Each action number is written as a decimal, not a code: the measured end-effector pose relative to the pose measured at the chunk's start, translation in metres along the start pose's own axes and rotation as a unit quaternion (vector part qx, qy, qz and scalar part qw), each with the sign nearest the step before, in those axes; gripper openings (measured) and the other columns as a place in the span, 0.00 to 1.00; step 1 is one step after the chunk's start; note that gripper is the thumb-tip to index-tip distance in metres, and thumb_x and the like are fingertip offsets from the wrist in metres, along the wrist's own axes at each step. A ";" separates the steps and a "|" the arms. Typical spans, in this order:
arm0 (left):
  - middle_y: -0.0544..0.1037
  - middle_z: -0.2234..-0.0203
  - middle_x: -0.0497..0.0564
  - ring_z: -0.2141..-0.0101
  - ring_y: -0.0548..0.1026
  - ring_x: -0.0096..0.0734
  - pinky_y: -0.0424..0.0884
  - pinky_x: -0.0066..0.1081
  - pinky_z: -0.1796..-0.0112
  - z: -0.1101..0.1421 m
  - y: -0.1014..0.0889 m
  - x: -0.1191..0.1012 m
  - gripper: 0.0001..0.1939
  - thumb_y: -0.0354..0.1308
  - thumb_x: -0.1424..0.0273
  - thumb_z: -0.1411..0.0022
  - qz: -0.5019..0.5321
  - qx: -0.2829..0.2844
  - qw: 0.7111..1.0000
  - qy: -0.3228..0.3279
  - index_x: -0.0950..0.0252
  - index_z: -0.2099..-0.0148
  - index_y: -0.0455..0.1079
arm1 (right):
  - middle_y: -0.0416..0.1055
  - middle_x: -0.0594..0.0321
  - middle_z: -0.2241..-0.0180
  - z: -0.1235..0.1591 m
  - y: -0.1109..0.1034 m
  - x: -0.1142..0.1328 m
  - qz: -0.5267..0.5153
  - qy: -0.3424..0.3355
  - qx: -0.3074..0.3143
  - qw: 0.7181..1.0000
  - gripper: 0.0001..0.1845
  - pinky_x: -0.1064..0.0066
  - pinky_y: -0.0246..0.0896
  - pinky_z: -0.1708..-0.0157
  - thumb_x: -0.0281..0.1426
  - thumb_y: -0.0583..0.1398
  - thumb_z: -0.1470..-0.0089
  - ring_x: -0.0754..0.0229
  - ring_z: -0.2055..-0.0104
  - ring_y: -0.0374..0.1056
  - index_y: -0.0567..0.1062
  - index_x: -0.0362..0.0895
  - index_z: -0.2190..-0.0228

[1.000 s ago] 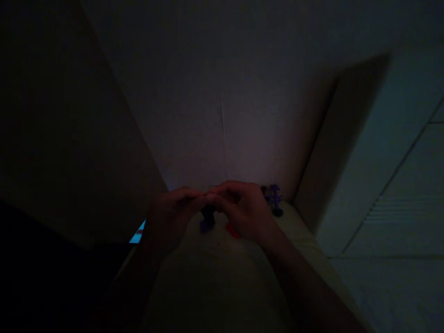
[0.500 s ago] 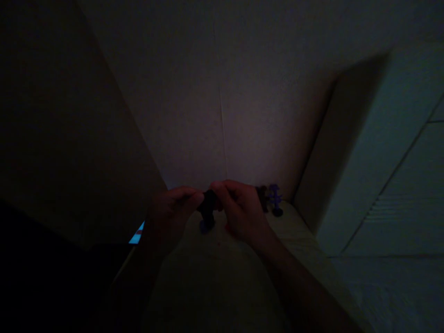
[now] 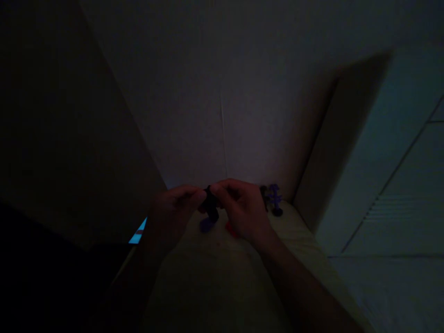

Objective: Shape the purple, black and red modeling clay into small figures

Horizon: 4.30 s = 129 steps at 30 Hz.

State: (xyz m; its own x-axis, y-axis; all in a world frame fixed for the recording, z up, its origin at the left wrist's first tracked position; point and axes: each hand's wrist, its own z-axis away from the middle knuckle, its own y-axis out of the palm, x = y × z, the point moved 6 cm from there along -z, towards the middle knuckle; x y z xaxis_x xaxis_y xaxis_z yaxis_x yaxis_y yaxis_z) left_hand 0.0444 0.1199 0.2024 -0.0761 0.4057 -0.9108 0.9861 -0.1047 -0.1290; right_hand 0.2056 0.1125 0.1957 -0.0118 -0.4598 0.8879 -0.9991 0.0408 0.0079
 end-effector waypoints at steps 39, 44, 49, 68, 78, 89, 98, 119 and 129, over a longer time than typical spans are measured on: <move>0.80 0.76 0.49 0.75 0.77 0.28 0.75 0.27 0.71 -0.001 -0.003 0.011 0.14 0.67 0.62 0.35 0.127 0.040 0.991 -0.032 0.65 0.69 0.78 | 0.79 0.61 0.73 0.004 0.007 0.002 -0.026 0.022 0.099 0.995 0.20 0.68 0.69 0.67 0.48 0.69 0.42 0.60 0.70 0.72 0.84 0.44 0.72; 0.85 0.72 0.52 0.73 0.82 0.33 0.78 0.29 0.71 -0.001 0.005 0.008 0.15 0.73 0.60 0.42 0.125 0.056 0.989 -0.051 0.66 0.64 0.77 | 0.76 0.62 0.76 0.003 0.002 0.001 0.014 0.002 0.056 0.998 0.22 0.70 0.64 0.72 0.49 0.67 0.40 0.61 0.73 0.70 0.82 0.43 0.73; 0.85 0.72 0.53 0.71 0.83 0.36 0.80 0.32 0.67 -0.004 -0.001 0.009 0.12 0.74 0.64 0.45 0.123 0.006 0.991 -0.056 0.67 0.64 0.80 | 0.80 0.61 0.73 0.003 0.007 -0.004 -0.023 0.030 0.044 0.998 0.18 0.69 0.70 0.67 0.48 0.71 0.45 0.59 0.70 0.75 0.83 0.45 0.70; 0.83 0.71 0.51 0.70 0.80 0.30 0.75 0.27 0.68 -0.004 0.001 0.025 0.13 0.72 0.63 0.40 0.163 0.015 0.985 -0.049 0.66 0.59 0.79 | 0.80 0.62 0.76 0.000 0.007 -0.010 -0.074 0.084 0.074 0.991 0.15 0.67 0.69 0.65 0.43 0.72 0.47 0.59 0.71 0.75 0.86 0.45 0.76; 0.84 0.70 0.50 0.67 0.81 0.33 0.74 0.29 0.65 -0.003 0.004 0.016 0.08 0.70 0.66 0.40 0.080 0.040 0.995 -0.045 0.65 0.64 0.79 | 0.82 0.61 0.72 0.000 0.000 -0.002 -0.033 0.026 0.027 0.999 0.12 0.69 0.67 0.67 0.42 0.74 0.49 0.60 0.69 0.74 0.86 0.45 0.73; 0.83 0.67 0.50 0.66 0.78 0.30 0.70 0.27 0.65 0.001 0.009 0.004 0.11 0.56 0.69 0.29 0.020 0.082 0.996 0.019 0.66 0.58 0.79 | 0.75 0.64 0.75 0.000 0.007 -0.009 -0.083 0.055 0.057 0.993 0.16 0.70 0.63 0.68 0.43 0.72 0.46 0.63 0.71 0.68 0.82 0.43 0.73; 0.81 0.73 0.49 0.68 0.78 0.32 0.70 0.28 0.66 0.000 0.001 0.005 0.12 0.61 0.65 0.32 -0.005 0.031 0.999 0.008 0.65 0.66 0.79 | 0.77 0.65 0.73 -0.002 0.009 -0.008 -0.108 0.060 0.052 0.991 0.14 0.70 0.66 0.66 0.43 0.75 0.51 0.62 0.70 0.72 0.83 0.46 0.71; 0.85 0.68 0.51 0.66 0.81 0.34 0.76 0.31 0.62 -0.007 0.005 0.021 0.10 0.69 0.63 0.39 0.100 0.029 0.994 -0.037 0.65 0.62 0.80 | 0.81 0.62 0.70 -0.004 0.000 -0.009 -0.028 0.024 0.022 0.999 0.13 0.66 0.70 0.64 0.43 0.71 0.45 0.59 0.68 0.74 0.85 0.46 0.68; 0.85 0.72 0.51 0.69 0.83 0.35 0.78 0.30 0.67 -0.005 0.002 0.016 0.04 0.69 0.71 0.42 0.085 0.004 0.996 -0.028 0.65 0.64 0.81 | 0.80 0.62 0.75 -0.003 0.003 -0.014 -0.018 0.089 0.054 0.994 0.13 0.69 0.69 0.70 0.39 0.76 0.54 0.60 0.73 0.74 0.82 0.44 0.75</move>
State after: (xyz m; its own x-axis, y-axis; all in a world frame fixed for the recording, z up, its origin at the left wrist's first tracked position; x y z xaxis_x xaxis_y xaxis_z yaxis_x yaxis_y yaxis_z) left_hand 0.0461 0.1308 0.1901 0.0845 0.3303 -0.9401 0.9841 -0.1759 0.0267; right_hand 0.2030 0.1218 0.1853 0.0210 -0.2950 0.9553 -0.9973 -0.0731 -0.0006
